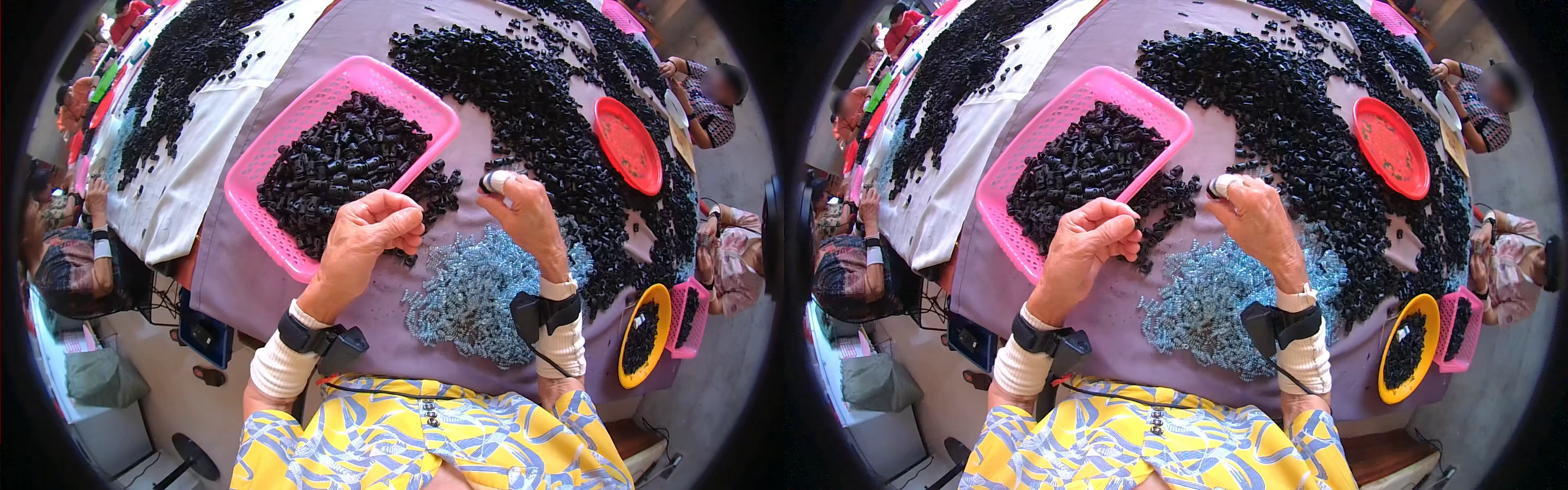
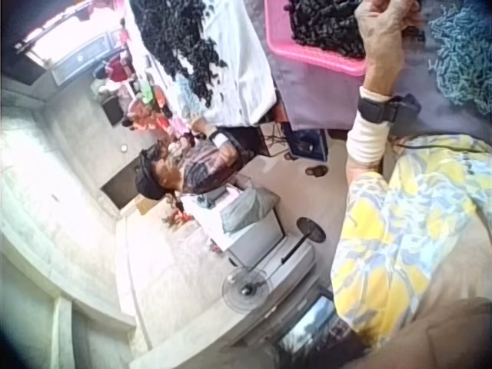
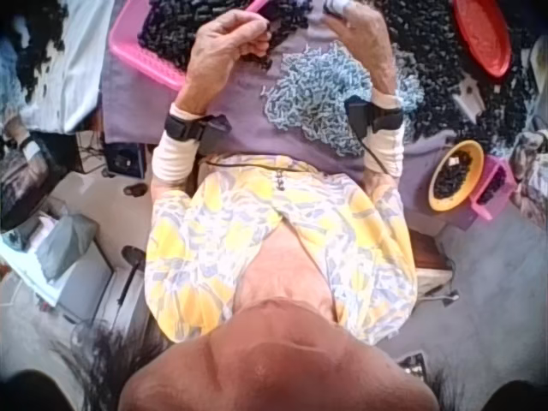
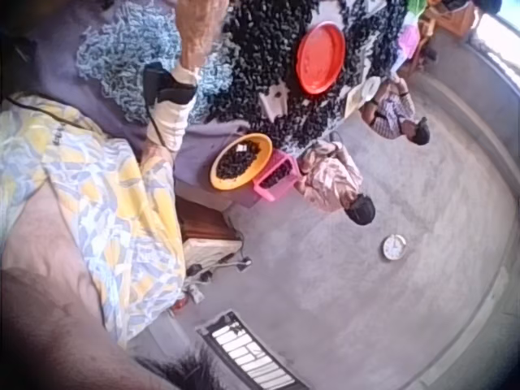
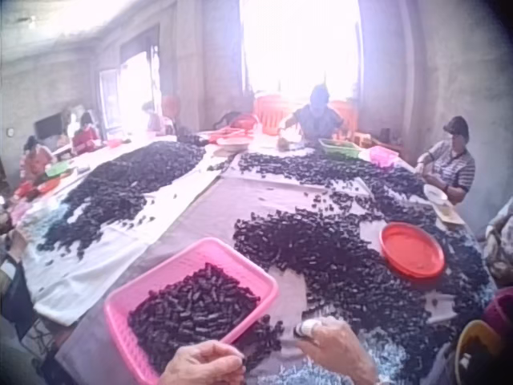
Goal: The person is assembling small black rubber components by inserting blue fibers into them on a factory assembly line.
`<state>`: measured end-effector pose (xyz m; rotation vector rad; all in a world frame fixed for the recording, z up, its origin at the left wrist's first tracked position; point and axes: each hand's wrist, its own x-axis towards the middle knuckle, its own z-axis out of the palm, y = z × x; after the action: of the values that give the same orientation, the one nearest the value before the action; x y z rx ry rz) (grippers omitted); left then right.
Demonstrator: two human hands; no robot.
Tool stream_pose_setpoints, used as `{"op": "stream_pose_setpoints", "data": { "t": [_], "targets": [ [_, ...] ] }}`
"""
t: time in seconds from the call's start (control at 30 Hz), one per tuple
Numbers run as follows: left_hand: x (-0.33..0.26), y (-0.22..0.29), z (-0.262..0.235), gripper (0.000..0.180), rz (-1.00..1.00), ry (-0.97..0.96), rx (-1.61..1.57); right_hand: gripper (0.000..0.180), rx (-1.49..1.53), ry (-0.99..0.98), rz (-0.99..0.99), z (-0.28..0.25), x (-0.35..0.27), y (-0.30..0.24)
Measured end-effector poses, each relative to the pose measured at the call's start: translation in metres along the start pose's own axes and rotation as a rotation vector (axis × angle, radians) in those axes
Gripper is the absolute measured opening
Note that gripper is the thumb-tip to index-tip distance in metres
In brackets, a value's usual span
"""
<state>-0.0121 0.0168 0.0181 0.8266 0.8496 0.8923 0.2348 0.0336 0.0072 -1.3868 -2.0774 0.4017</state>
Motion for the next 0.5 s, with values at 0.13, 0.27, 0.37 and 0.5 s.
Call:
{"op": "stream_pose_setpoints", "data": {
  "t": [0.13,0.27,0.37,0.5],
  "targets": [
    [0.002,-0.002,-0.005,0.016,0.002,0.027,-0.060,0.018,-0.076,-0.161,-0.057,0.017,-0.016,0.010],
    [0.000,-0.005,-0.008,0.017,-0.011,0.030,-0.040,0.024,-0.203,-0.147,-0.227,0.039,-0.022,-0.002],
    [0.000,-0.006,-0.007,0.019,-0.013,0.015,-0.027,0.026,-0.260,-0.199,-0.087,0.039,-0.017,0.012],
    [0.000,-0.006,-0.008,0.020,-0.001,0.009,-0.035,0.018,-0.252,-0.164,0.018,0.019,-0.013,0.023]
  ]
}}
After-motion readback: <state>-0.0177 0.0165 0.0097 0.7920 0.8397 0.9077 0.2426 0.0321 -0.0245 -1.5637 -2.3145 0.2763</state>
